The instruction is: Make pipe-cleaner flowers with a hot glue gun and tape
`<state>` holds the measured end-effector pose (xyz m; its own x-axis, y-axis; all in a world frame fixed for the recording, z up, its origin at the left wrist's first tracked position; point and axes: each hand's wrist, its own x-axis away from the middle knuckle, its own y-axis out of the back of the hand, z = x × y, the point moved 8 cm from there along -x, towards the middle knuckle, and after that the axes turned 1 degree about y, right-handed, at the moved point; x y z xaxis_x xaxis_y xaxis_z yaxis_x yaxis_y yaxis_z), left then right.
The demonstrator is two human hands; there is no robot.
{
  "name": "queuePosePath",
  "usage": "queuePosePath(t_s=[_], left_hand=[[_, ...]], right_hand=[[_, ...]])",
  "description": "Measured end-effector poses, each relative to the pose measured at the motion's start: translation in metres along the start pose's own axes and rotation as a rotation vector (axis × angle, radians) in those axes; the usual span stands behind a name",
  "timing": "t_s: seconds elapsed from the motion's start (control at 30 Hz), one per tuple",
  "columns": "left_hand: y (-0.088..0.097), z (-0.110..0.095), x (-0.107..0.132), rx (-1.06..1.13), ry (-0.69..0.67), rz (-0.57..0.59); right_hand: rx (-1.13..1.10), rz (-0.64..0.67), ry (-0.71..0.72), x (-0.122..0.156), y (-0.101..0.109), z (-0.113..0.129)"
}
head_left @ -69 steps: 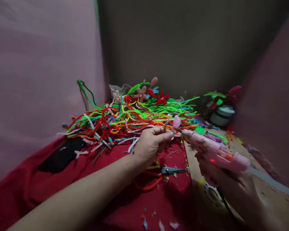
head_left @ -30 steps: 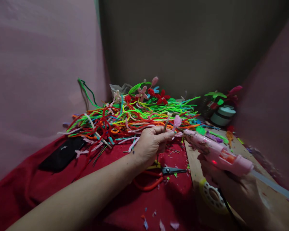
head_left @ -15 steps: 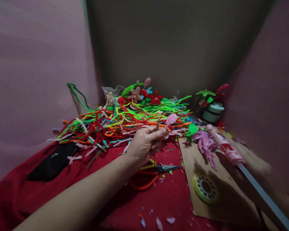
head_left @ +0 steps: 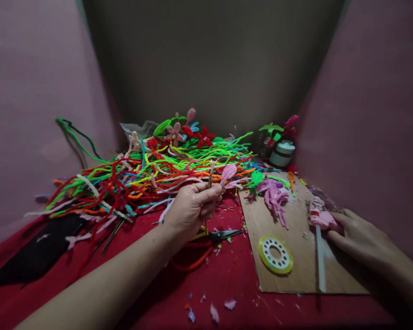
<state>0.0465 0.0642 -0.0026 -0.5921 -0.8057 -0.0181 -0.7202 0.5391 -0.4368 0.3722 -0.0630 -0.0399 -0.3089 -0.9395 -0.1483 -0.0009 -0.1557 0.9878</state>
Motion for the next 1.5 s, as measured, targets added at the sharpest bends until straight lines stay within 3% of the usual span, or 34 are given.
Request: queuePosePath(t_s=[0.07, 0.17, 0.23, 0.27, 0.33, 0.43, 0.57, 0.8, 1.03, 1.33, 1.5], left_hand=[[0.001, 0.001, 0.0, 0.002, 0.008, -0.014], [-0.001, 0.006, 0.002, 0.012, 0.036, -0.028], [-0.004, 0.009, 0.003, 0.015, 0.054, -0.026], [-0.006, 0.01, 0.004, 0.015, 0.063, -0.025], [-0.01, 0.012, 0.006, 0.013, 0.075, -0.02], [-0.016, 0.013, 0.01, 0.023, 0.086, 0.013], [-0.02, 0.013, 0.013, 0.046, 0.088, 0.062], [-0.021, 0.017, 0.013, 0.005, 0.103, 0.089], [-0.018, 0.007, 0.011, -0.066, -0.019, 0.024], [-0.015, 0.005, 0.015, -0.092, -0.02, -0.054], [-0.012, 0.006, 0.016, -0.12, -0.008, -0.073]], right_hand=[[0.038, 0.001, 0.023, -0.002, 0.002, 0.002], [0.006, -0.095, 0.065, 0.0, 0.023, 0.021], [-0.24, -0.228, 0.143, 0.004, 0.049, 0.055], [-0.429, -0.234, 0.189, 0.005, 0.057, 0.076], [-0.789, -0.112, 0.293, 0.004, 0.063, 0.128], [-1.247, 0.067, 0.212, -0.004, 0.053, 0.188], [-1.695, 0.162, 0.126, -0.013, 0.04, 0.229], [-1.885, 0.173, 0.015, -0.014, 0.031, 0.234], [-1.973, 0.007, 0.01, -0.019, 0.037, 0.223], [-2.034, 0.098, -0.095, -0.013, 0.028, 0.227], [-2.077, 0.155, -0.057, -0.013, 0.026, 0.233]])
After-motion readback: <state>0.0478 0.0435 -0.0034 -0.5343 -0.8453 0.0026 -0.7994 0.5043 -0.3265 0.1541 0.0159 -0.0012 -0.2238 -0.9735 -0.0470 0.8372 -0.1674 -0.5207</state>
